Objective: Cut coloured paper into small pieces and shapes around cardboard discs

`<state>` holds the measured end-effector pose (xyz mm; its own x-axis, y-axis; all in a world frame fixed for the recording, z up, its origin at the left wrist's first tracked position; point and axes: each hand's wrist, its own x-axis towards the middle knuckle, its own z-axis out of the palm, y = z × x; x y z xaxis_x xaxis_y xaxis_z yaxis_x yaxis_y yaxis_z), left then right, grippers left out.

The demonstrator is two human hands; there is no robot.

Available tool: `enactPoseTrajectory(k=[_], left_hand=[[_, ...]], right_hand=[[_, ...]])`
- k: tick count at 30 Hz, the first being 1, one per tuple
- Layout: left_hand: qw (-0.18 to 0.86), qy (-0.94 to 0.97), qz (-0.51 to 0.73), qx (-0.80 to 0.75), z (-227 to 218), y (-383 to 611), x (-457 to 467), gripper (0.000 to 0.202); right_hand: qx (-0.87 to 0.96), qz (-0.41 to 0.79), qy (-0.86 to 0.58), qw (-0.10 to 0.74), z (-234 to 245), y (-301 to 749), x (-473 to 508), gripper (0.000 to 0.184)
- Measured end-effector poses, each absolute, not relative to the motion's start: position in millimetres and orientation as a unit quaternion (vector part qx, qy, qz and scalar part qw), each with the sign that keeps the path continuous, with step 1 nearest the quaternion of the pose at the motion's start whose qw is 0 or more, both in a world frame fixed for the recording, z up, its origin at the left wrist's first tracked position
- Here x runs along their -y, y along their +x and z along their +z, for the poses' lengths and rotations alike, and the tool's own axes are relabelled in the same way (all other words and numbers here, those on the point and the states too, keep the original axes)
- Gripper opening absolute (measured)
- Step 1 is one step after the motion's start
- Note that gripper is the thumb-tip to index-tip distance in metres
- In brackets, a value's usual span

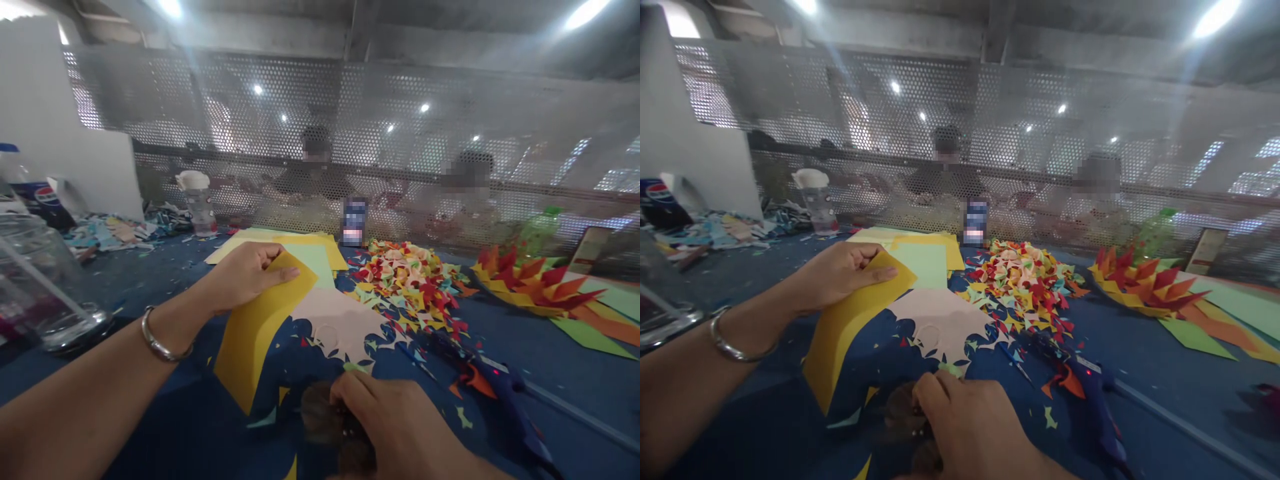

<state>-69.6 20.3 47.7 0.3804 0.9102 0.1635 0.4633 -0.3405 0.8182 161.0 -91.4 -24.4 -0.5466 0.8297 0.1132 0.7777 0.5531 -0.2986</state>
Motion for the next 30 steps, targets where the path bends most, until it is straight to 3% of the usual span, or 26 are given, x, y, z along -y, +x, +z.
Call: enactPoseTrajectory(k=[4,8,12,18,30], left_hand=[[0.464,0.711,0.303,-0.433,46.7,-69.7,-18.4,0.027],[0.515,0.693,0.293,-0.41,39.7,-62.3,-14.6,0.026],[0.53,0.703,0.271,-0.388,31.9,-51.3,-9.6,0.028],[0.535,0.729,0.248,-0.348,25.4,-42.8,-4.4,0.03],[0.624,0.672,0.273,-0.291,17.9,-35.4,1.5,0.024]], right_hand=[[0.862,0.087,-0.483,0.126,-24.1,164.5,90.9,0.036],[0.821,0.121,-0.523,0.195,-17.4,172.6,92.6,0.025],[0.785,0.18,-0.524,0.277,-9.2,182.0,92.9,0.033],[0.741,0.208,-0.551,0.323,-4.8,192.5,88.7,0.039],[0.742,0.251,-0.539,0.309,-10.9,192.0,82.4,0.039]])
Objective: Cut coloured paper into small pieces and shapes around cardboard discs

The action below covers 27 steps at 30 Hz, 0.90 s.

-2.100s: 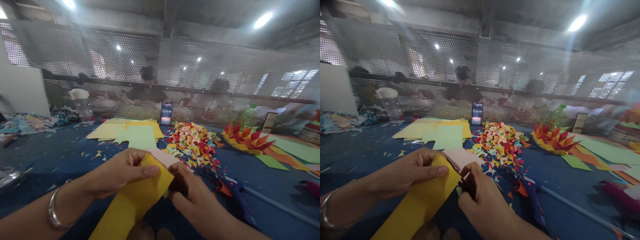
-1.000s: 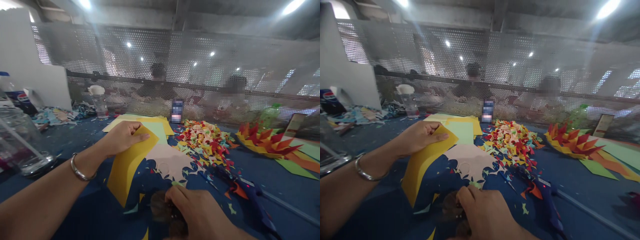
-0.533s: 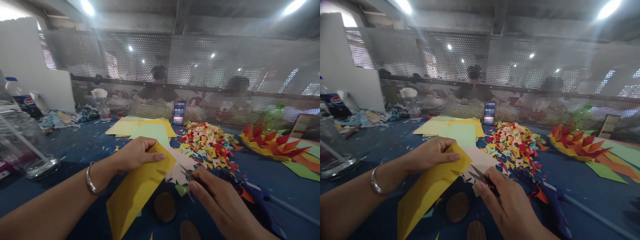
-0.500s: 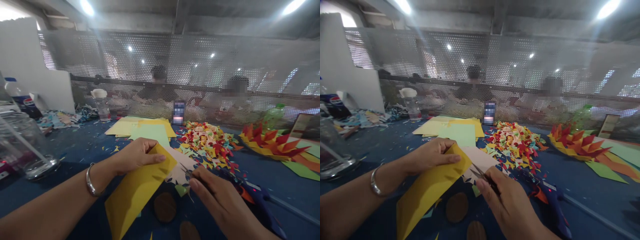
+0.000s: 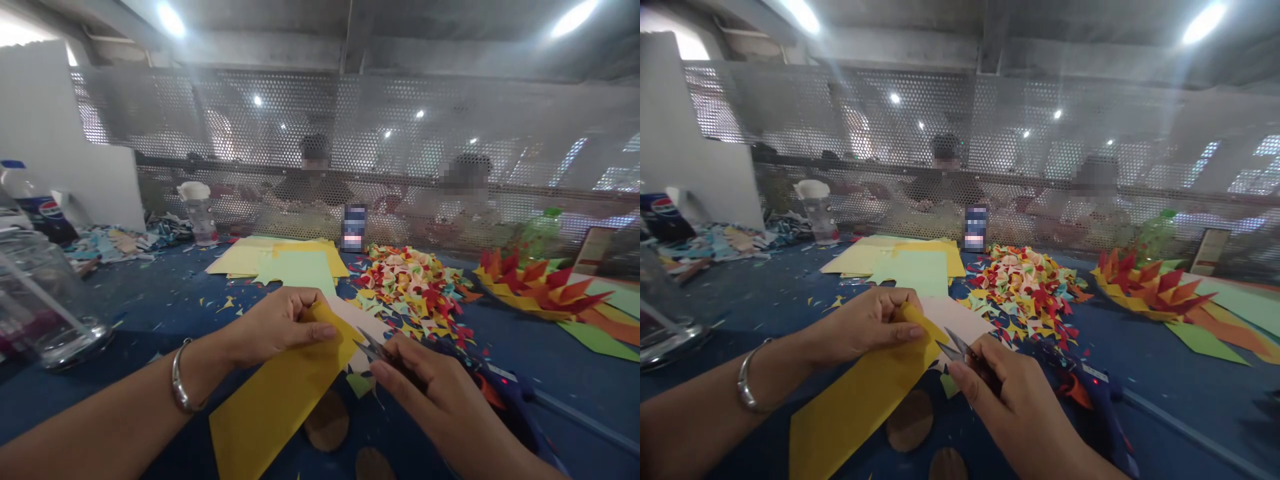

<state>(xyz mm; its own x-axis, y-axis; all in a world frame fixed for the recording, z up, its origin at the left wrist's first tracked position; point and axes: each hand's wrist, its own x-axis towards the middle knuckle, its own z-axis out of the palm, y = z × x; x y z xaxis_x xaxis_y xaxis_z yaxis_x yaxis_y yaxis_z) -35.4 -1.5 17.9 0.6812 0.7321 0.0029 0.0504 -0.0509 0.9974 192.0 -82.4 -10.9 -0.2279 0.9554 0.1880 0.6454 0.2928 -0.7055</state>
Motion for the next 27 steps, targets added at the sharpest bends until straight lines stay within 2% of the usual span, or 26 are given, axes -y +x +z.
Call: enactPoseTrajectory(k=[8,27], left_hand=[[0.621,0.68,0.267,-0.284,14.3,-33.6,-1.1,0.025],[0.622,0.688,0.263,-0.266,13.3,-31.9,0.7,0.026]], right_hand=[[0.76,0.211,-0.536,0.302,-9.3,192.7,82.4,0.038],[0.762,0.202,-0.544,0.288,-8.8,192.1,83.5,0.041]])
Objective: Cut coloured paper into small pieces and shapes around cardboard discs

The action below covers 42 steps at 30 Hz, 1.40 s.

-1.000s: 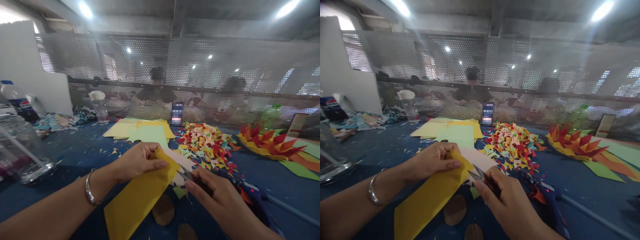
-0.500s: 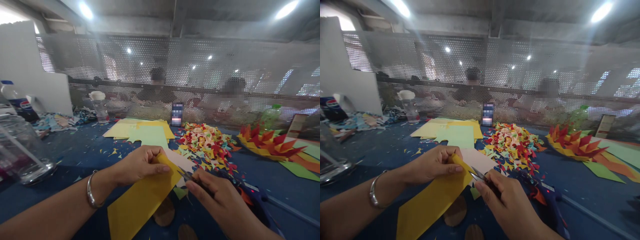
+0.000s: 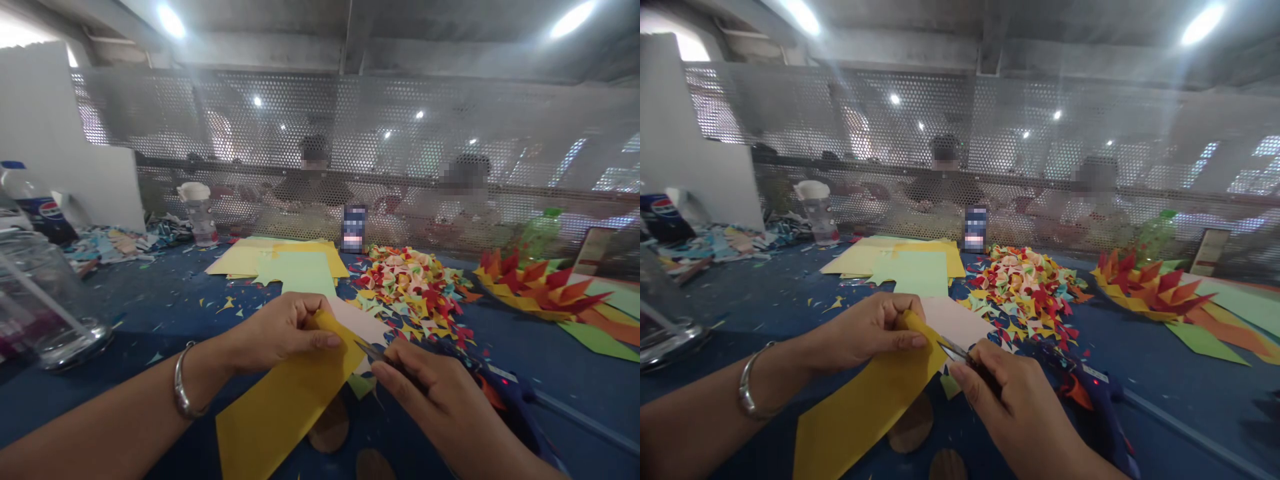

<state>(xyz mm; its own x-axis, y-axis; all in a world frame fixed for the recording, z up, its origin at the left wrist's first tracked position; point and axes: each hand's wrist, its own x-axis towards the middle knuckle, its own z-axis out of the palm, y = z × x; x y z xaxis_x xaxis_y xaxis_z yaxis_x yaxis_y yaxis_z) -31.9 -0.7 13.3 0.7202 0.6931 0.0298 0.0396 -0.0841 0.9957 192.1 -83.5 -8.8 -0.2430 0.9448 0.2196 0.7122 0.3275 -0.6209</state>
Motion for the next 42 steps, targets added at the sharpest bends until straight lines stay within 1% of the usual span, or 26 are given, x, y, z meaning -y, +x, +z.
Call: enactPoseTrajectory(k=[10,22,26,36,42], left_hand=[[0.654,0.66,0.259,-0.264,11.9,-31.9,2.1,0.024],[0.632,0.677,0.264,-0.27,9.7,-30.2,1.4,0.026],[0.635,0.676,0.259,-0.268,8.5,-30.3,1.5,0.027],[0.639,0.662,0.244,-0.308,12.7,-28.2,6.6,0.031],[0.647,0.654,0.251,-0.302,13.2,-25.0,9.6,0.026]], right_hand=[[0.759,0.197,-0.549,0.29,-10.7,194.2,83.2,0.042],[0.76,0.2,-0.548,0.287,-11.2,193.7,84.0,0.04],[0.761,0.203,-0.545,0.288,-10.8,194.2,83.8,0.042],[0.762,0.189,-0.547,0.292,-10.0,192.6,82.5,0.042],[0.756,0.197,-0.549,0.295,-12.1,194.4,82.5,0.041]])
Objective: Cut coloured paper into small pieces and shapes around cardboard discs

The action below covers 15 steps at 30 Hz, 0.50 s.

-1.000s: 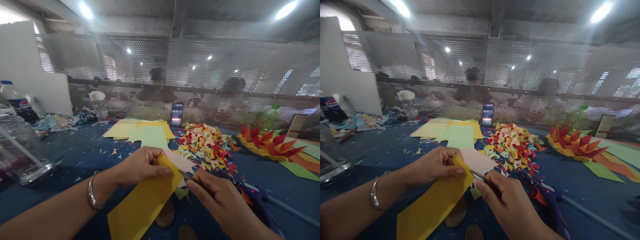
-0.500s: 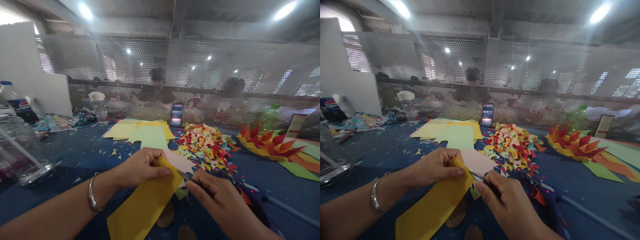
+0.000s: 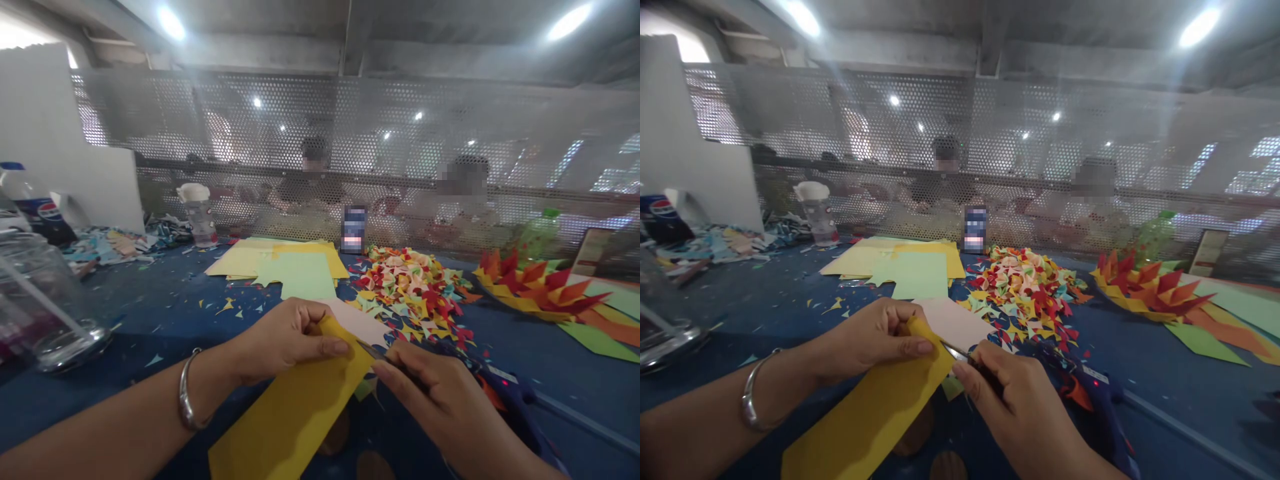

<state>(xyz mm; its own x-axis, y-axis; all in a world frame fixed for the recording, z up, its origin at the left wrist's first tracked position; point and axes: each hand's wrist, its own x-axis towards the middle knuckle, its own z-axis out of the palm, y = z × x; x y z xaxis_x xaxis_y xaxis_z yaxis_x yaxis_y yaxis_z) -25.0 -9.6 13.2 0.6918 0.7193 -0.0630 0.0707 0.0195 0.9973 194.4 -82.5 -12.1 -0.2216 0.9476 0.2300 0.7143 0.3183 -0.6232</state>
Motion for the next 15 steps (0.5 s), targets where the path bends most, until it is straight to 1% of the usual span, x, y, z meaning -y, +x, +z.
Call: enactPoseTrajectory(k=[15], left_hand=[[0.67,0.632,0.254,-0.294,6.1,-21.9,9.7,0.024]], right_hand=[[0.758,0.197,-0.549,0.293,-11.6,194.6,82.8,0.041]])
